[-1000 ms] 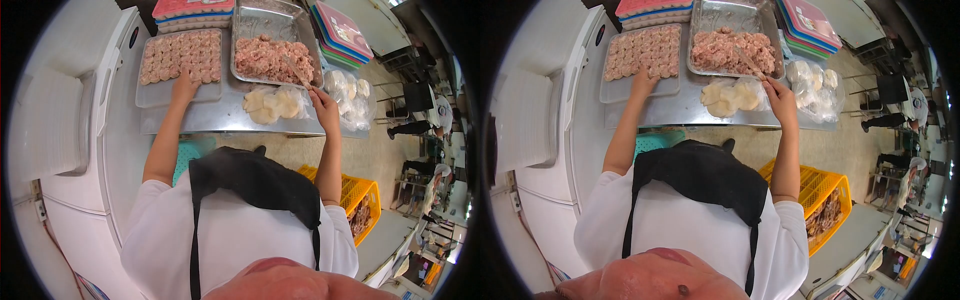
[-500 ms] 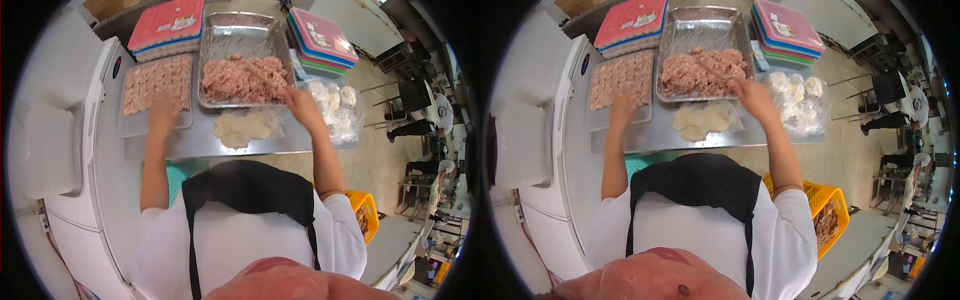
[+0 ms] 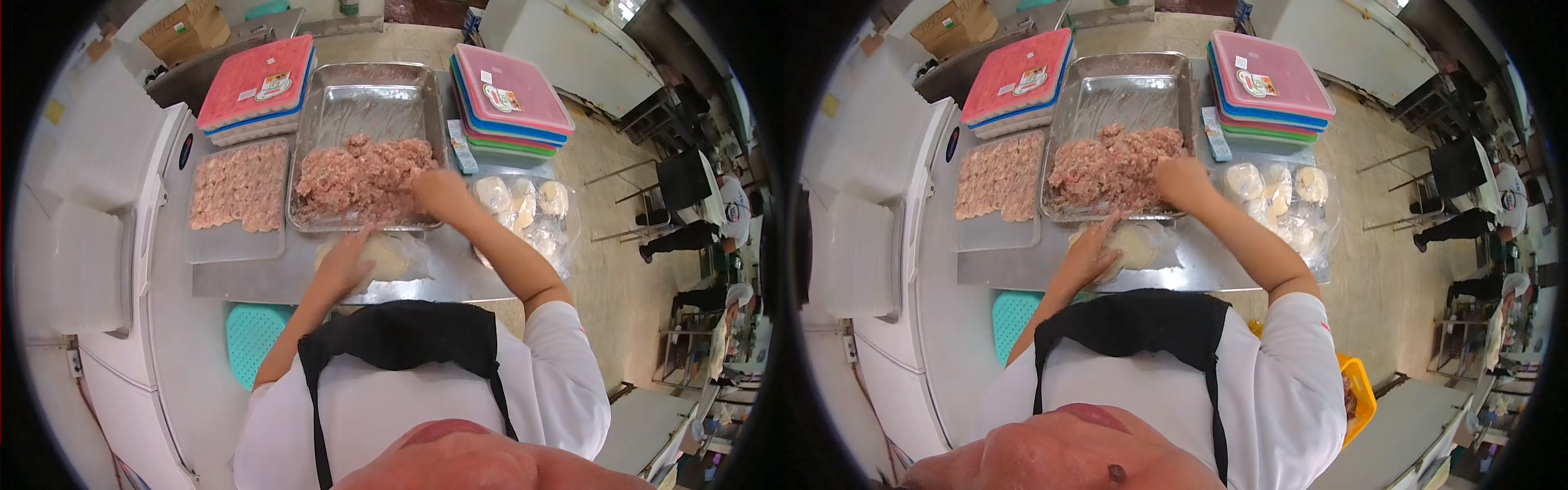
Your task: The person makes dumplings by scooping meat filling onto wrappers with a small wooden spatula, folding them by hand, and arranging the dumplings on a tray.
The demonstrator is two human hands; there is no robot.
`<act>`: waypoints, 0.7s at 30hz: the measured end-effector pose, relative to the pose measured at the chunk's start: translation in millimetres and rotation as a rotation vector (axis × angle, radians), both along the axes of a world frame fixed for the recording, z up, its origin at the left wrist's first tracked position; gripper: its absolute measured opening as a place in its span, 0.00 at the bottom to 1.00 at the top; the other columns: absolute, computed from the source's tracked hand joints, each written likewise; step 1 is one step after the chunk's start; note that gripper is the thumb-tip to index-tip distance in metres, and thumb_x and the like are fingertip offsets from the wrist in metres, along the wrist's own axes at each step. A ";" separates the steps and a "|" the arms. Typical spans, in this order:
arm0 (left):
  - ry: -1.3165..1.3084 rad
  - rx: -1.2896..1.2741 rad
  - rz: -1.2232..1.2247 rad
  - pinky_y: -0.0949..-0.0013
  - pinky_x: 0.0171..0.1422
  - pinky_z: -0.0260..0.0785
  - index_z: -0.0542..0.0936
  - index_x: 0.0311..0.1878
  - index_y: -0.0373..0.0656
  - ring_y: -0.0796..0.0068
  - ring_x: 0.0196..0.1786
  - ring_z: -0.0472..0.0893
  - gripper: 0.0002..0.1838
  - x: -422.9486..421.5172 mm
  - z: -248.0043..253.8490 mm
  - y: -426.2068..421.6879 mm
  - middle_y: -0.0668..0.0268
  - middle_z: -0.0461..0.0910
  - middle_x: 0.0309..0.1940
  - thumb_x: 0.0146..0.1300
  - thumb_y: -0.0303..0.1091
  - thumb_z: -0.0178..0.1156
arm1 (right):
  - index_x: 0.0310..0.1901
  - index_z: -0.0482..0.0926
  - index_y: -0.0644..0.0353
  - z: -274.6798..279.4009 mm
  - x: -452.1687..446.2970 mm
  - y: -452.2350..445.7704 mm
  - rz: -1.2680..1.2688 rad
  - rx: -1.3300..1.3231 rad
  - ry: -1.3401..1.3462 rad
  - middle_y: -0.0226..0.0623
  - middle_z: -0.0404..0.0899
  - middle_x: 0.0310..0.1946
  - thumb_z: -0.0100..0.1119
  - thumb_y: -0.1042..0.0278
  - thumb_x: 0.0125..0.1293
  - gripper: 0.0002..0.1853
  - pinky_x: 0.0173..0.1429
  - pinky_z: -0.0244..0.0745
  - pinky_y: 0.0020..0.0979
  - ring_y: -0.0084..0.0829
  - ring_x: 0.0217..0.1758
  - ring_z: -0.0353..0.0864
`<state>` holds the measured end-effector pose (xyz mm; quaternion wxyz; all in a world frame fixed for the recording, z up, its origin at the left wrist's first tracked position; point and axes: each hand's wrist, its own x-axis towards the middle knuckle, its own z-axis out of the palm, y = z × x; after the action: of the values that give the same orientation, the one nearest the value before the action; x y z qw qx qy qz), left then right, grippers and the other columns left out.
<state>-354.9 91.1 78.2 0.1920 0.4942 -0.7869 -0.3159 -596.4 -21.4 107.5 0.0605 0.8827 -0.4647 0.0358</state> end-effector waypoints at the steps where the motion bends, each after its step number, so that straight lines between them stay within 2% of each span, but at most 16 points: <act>1: 0.018 -0.039 0.010 0.57 0.61 0.65 0.60 0.70 0.48 0.49 0.56 0.73 0.37 -1.4 -4.3 1.0 0.50 0.73 0.55 0.56 0.35 0.63 | 0.23 0.82 0.58 -9.8 1.1 5.4 0.042 -0.020 -0.042 0.43 0.81 0.23 0.55 0.71 0.52 0.07 0.29 0.78 0.38 0.40 0.29 0.84; 3: 0.052 -0.112 0.032 0.57 0.61 0.65 0.59 0.70 0.48 0.49 0.56 0.73 0.38 -3.9 -7.6 1.9 0.51 0.73 0.56 0.56 0.35 0.63 | 0.22 0.82 0.59 -18.6 -2.9 9.6 0.109 -0.028 -0.098 0.43 0.81 0.21 0.55 0.71 0.51 0.06 0.28 0.78 0.37 0.40 0.27 0.83; 5: 0.109 0.011 0.109 0.60 0.60 0.66 0.59 0.70 0.46 0.53 0.55 0.75 0.38 -7.4 -2.3 -0.3 0.52 0.75 0.53 0.57 0.36 0.63 | 0.22 0.82 0.59 -20.3 -9.4 10.1 0.152 -0.010 -0.127 0.42 0.80 0.20 0.56 0.71 0.50 0.06 0.28 0.77 0.37 0.40 0.26 0.83; 6: 0.137 0.070 0.144 0.62 0.59 0.67 0.60 0.70 0.45 0.54 0.54 0.76 0.38 -9.5 3.1 -3.6 0.52 0.76 0.51 0.57 0.37 0.62 | 0.22 0.82 0.59 -12.3 -12.5 10.8 0.122 0.077 -0.110 0.43 0.80 0.20 0.56 0.70 0.51 0.07 0.28 0.77 0.37 0.40 0.27 0.83; 9: 0.203 0.050 0.238 0.64 0.55 0.68 0.61 0.70 0.44 0.64 0.53 0.76 0.37 -12.6 11.9 -14.2 0.57 0.75 0.57 0.56 0.35 0.63 | 0.23 0.81 0.59 36.8 -24.9 14.5 0.111 0.146 -0.068 0.43 0.80 0.20 0.56 0.69 0.53 0.07 0.28 0.77 0.39 0.41 0.27 0.83; 12: 0.515 0.453 0.322 0.71 0.47 0.70 0.62 0.70 0.42 0.74 0.48 0.75 0.37 -15.6 9.3 -33.0 0.60 0.73 0.58 0.56 0.34 0.64 | 0.24 0.81 0.60 48.5 -33.7 10.9 0.124 0.155 -0.122 0.43 0.80 0.22 0.56 0.68 0.54 0.07 0.30 0.77 0.41 0.43 0.28 0.83; 15: 0.688 0.511 0.379 0.78 0.41 0.68 0.61 0.70 0.41 0.80 0.45 0.73 0.38 -30.0 10.1 -43.2 0.61 0.70 0.58 0.56 0.33 0.63 | 0.24 0.80 0.60 40.1 -19.9 19.6 0.203 0.110 -0.386 0.44 0.80 0.23 0.55 0.69 0.55 0.07 0.31 0.78 0.41 0.43 0.29 0.83; 18: 0.645 0.408 0.281 0.69 0.52 0.68 0.59 0.70 0.40 0.75 0.45 0.74 0.38 -38.6 40.3 -37.5 0.63 0.72 0.53 0.59 0.37 0.63 | 0.24 0.80 0.61 35.6 -25.6 3.3 0.134 0.113 -0.195 0.45 0.80 0.24 0.54 0.69 0.55 0.08 0.32 0.78 0.41 0.43 0.30 0.83; 20: 0.416 0.110 0.228 0.66 0.54 0.67 0.60 0.70 0.41 0.70 0.46 0.74 0.37 -34.0 35.5 -33.3 0.61 0.73 0.52 0.58 0.36 0.63 | 0.24 0.80 0.60 30.5 -28.7 -9.0 0.129 0.077 -0.197 0.45 0.80 0.24 0.54 0.69 0.55 0.08 0.32 0.77 0.42 0.43 0.30 0.83; 21: 0.318 0.058 0.213 0.65 0.55 0.66 0.61 0.69 0.41 0.67 0.47 0.75 0.36 -33.0 34.6 -30.1 0.60 0.74 0.52 0.58 0.36 0.62 | 0.24 0.81 0.60 27.3 -29.8 -11.7 0.126 0.057 -0.195 0.44 0.80 0.24 0.54 0.69 0.54 0.08 0.32 0.77 0.42 0.43 0.29 0.83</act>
<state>-387.9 61.1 112.8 0.3320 0.5236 -0.6806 -0.3904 -626.2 -33.1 134.9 -0.0124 0.9038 -0.4129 0.1118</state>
